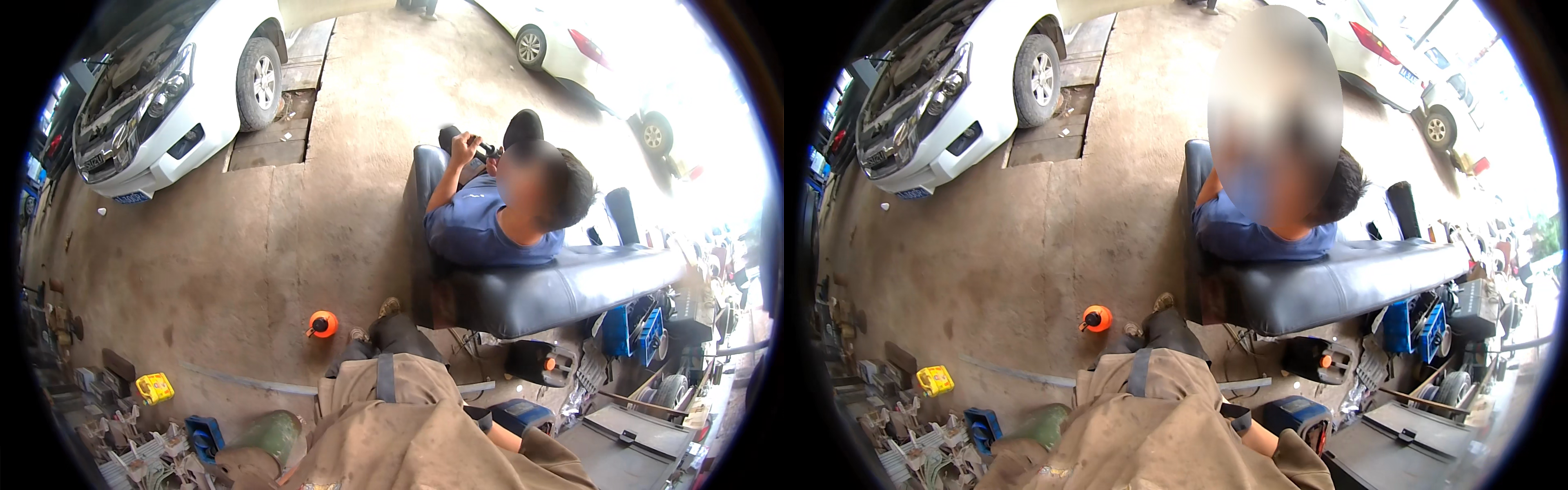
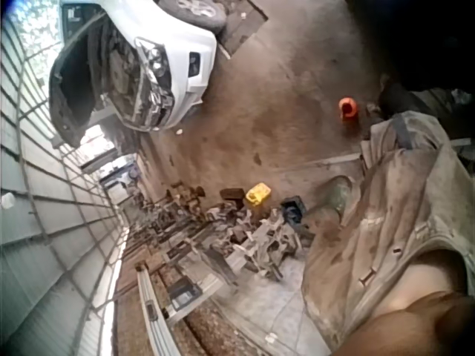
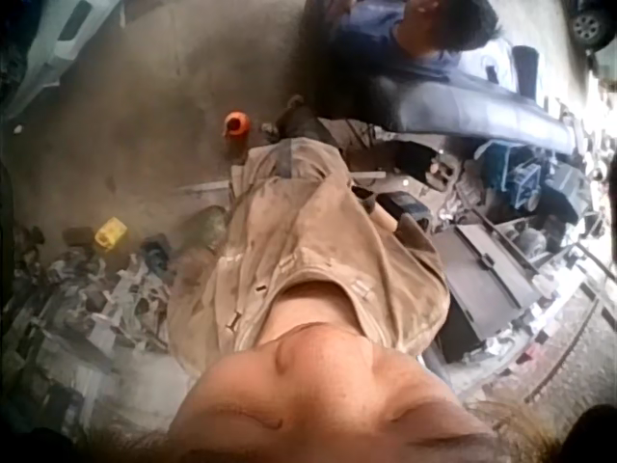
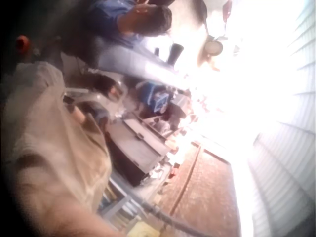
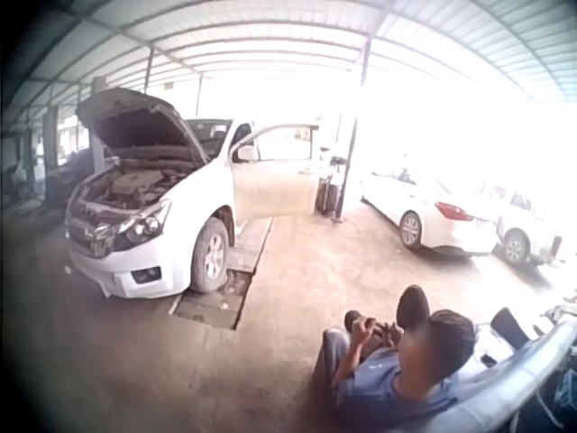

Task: The person retrieves an ignition coil, walks to a car with an open hood, and installs the coil into the engine. They then use a ratchet to tighten the mounting bolt.

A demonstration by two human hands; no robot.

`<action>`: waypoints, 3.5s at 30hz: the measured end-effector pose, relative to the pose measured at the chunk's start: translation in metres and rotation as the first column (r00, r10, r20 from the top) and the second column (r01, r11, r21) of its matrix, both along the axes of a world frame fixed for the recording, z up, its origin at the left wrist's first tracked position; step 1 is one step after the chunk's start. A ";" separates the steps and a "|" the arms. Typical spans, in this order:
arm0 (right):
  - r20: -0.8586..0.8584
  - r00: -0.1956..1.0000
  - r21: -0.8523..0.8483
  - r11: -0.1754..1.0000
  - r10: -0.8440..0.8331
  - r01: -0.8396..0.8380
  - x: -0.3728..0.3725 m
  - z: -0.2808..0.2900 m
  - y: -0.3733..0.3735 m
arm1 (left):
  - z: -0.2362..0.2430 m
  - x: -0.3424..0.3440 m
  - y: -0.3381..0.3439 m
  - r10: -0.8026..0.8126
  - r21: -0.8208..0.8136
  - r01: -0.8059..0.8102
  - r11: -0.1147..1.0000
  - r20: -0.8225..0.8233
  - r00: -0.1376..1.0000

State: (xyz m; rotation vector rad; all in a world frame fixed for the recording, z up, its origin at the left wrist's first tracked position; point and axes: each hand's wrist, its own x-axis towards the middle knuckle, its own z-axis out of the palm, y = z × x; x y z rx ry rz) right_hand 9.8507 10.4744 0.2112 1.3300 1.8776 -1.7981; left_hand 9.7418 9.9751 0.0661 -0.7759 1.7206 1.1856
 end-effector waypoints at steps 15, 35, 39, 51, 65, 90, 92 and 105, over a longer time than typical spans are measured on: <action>-0.057 0.994 0.058 0.994 0.092 -0.088 0.010 0.025 0.002 | -0.001 0.003 -0.003 0.033 -0.015 -0.033 0.999 -0.018 0.999; -0.084 0.964 0.184 0.955 0.252 -0.233 -0.008 0.055 0.015 | 0.002 -0.005 -0.002 0.058 -0.016 -0.058 0.998 -0.006 0.998; -0.084 0.957 0.218 0.942 0.278 -0.254 -0.012 0.055 0.014 | 0.002 -0.005 -0.003 0.056 -0.017 -0.056 0.998 -0.002 0.998; -0.105 0.953 0.248 0.935 0.285 -0.253 -0.026 0.060 0.013 | 0.002 -0.009 -0.002 0.041 -0.031 -0.040 0.999 0.005 0.999; -0.175 0.949 0.280 0.938 0.260 -0.205 -0.051 0.065 0.021 | 0.014 -0.026 -0.004 0.001 -0.060 0.000 0.998 0.019 1.000; -0.307 -0.421 0.951 0.254 0.854 -0.177 -0.776 0.126 0.296 | 0.195 -0.578 0.446 -0.187 -0.013 0.388 0.922 -0.891 0.413; -0.261 -0.431 0.960 0.188 0.864 -0.205 -0.788 0.119 0.304 | 0.202 -0.608 0.476 -0.246 -0.149 0.339 0.929 -0.933 0.262; -0.203 -0.529 0.978 0.199 0.824 -0.066 -0.802 0.132 0.312 | 0.215 -0.705 0.587 -0.461 -0.458 0.381 0.803 -0.883 -0.090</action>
